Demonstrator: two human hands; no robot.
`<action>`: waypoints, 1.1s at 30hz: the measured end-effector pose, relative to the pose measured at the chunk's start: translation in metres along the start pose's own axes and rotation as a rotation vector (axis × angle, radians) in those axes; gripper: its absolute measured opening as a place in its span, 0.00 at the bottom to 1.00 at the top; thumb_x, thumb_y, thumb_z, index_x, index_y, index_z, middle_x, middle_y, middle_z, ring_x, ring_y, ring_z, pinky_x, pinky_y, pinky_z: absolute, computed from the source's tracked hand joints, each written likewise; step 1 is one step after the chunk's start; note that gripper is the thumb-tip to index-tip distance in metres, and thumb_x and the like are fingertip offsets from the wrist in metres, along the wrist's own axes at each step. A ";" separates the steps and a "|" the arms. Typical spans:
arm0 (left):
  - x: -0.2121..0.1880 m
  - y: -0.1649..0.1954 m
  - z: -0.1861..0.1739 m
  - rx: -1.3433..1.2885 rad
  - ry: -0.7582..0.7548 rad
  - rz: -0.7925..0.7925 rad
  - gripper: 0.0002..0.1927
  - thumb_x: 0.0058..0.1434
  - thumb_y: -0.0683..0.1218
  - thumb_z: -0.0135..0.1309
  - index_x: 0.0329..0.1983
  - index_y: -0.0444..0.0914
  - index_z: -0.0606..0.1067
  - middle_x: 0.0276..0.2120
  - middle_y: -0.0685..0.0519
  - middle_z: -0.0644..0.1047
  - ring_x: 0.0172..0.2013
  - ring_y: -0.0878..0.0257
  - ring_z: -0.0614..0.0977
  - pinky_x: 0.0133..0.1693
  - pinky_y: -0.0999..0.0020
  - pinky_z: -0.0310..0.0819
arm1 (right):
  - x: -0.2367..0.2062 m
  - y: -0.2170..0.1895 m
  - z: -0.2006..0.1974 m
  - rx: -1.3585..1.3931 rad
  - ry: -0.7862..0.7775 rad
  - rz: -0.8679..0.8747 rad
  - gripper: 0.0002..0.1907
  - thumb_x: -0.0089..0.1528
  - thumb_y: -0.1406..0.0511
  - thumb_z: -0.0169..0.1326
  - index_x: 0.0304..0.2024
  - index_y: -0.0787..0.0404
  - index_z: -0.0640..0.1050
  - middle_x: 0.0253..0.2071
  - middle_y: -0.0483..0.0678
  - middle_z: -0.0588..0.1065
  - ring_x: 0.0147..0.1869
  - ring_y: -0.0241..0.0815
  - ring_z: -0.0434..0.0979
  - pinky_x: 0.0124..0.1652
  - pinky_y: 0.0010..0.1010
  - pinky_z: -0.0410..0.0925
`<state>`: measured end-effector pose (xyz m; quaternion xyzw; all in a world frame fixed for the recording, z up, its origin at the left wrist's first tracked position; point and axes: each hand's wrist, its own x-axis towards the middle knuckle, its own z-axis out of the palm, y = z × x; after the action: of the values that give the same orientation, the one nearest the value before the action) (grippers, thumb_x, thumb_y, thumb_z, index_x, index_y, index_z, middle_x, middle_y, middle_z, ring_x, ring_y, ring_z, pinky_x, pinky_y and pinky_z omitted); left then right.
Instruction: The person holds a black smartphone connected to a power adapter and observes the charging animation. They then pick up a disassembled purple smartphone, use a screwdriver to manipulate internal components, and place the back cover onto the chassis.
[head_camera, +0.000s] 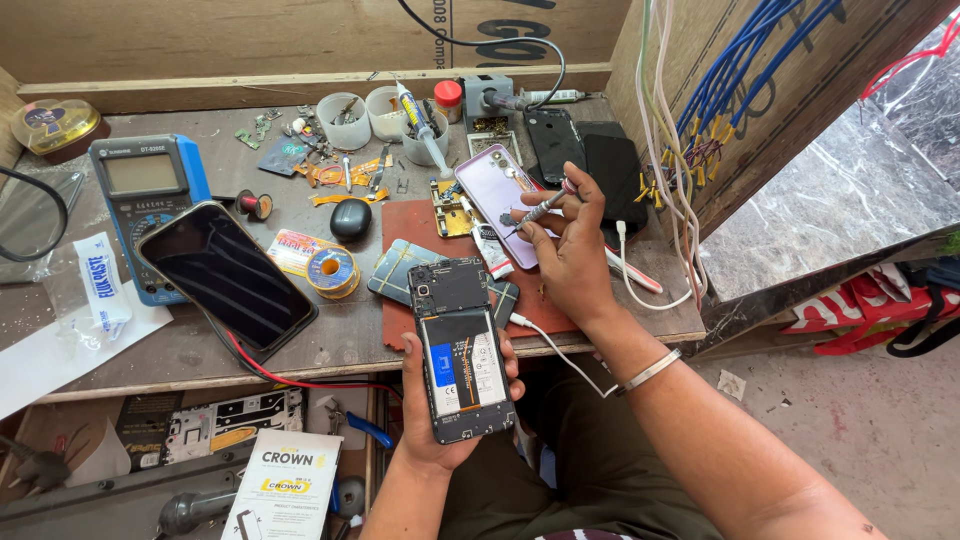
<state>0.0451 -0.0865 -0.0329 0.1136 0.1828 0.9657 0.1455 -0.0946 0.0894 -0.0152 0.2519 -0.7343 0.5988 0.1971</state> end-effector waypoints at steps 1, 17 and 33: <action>0.000 0.000 0.000 0.000 0.002 0.000 0.47 0.66 0.75 0.39 0.70 0.33 0.63 0.45 0.44 0.75 0.44 0.56 0.77 0.43 0.57 0.75 | 0.000 0.000 0.000 0.004 0.002 0.002 0.39 0.68 0.81 0.47 0.74 0.55 0.46 0.60 0.60 0.72 0.63 0.49 0.81 0.58 0.35 0.76; -0.001 0.003 0.002 0.004 0.019 -0.004 0.48 0.66 0.76 0.39 0.73 0.34 0.61 0.45 0.45 0.75 0.43 0.57 0.77 0.43 0.58 0.75 | 0.000 0.001 -0.001 0.051 0.002 -0.004 0.39 0.68 0.81 0.48 0.73 0.55 0.46 0.60 0.60 0.71 0.63 0.49 0.80 0.59 0.35 0.76; 0.000 0.006 0.000 -0.008 0.034 0.013 0.48 0.66 0.75 0.39 0.73 0.35 0.61 0.45 0.46 0.74 0.43 0.58 0.76 0.44 0.59 0.75 | -0.016 -0.044 0.003 0.256 0.070 -0.016 0.41 0.70 0.82 0.49 0.74 0.50 0.45 0.61 0.61 0.70 0.63 0.51 0.81 0.59 0.37 0.77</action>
<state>0.0439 -0.0916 -0.0306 0.0977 0.1805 0.9691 0.1366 -0.0555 0.0818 0.0089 0.2599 -0.6423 0.6945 0.1937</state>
